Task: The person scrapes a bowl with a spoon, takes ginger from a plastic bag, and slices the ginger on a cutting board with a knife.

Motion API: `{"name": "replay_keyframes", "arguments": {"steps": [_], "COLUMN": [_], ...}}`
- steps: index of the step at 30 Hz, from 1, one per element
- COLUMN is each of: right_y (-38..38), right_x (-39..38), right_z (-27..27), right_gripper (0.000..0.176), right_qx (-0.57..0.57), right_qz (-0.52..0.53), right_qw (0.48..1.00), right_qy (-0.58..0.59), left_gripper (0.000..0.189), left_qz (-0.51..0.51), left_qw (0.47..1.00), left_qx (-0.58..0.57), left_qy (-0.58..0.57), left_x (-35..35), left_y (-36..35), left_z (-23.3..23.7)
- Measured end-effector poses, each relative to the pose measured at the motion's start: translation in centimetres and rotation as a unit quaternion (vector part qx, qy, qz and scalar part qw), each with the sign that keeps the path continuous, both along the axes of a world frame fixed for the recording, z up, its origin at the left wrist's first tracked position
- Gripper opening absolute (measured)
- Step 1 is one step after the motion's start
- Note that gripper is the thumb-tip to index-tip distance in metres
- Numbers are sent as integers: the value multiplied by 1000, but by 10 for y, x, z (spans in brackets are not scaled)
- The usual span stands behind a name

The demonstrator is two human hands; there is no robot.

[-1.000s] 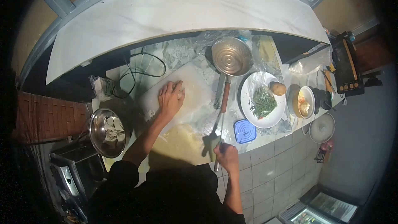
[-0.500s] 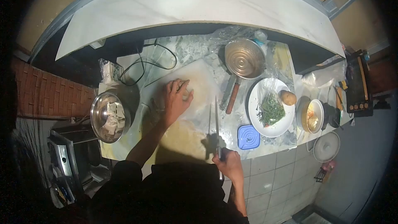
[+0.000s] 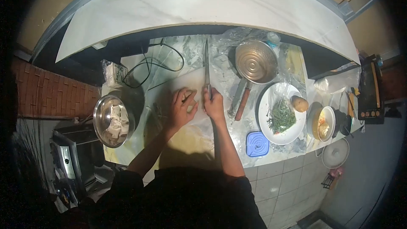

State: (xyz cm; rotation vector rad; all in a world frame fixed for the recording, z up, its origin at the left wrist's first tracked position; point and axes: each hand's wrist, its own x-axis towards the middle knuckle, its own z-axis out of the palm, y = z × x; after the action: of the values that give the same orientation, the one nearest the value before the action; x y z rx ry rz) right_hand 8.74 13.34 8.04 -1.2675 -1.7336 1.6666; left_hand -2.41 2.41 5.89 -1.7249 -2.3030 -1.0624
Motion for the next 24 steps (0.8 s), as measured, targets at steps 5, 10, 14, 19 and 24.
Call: {"name": "replay_keyframes", "arguments": {"steps": [5, 10, 14, 19, 24], "right_y": [-21, -40, -55, -67, -75], "right_x": [9, 31, 48, 74, 86], "right_z": [-12, -7, 10, 9, -1], "right_gripper": [30, 25, 15, 17, 17], "right_qx": [67, 54, -112, -99, -3], "right_qz": [-8, -1, 5, 28, 38], "right_qw": [997, 998, 985, 992, 999], "right_qy": [-40, -27, 129, 78, -14], "left_gripper": [43, 41, 45, 43, 39], "left_qz": [-31, -56, -48, -25, -22], "left_qw": [1000, 997, 998, 994, 996], "left_qx": [-6, 19, -8, -39, -10], "left_qy": [2, -49, -40, -99, -83], "left_x": [-1, -3, -2, -1, -1], "left_y": [-7, -9, -10, -8, -5], "left_z": [5, 3, 9, 21, 13]}}
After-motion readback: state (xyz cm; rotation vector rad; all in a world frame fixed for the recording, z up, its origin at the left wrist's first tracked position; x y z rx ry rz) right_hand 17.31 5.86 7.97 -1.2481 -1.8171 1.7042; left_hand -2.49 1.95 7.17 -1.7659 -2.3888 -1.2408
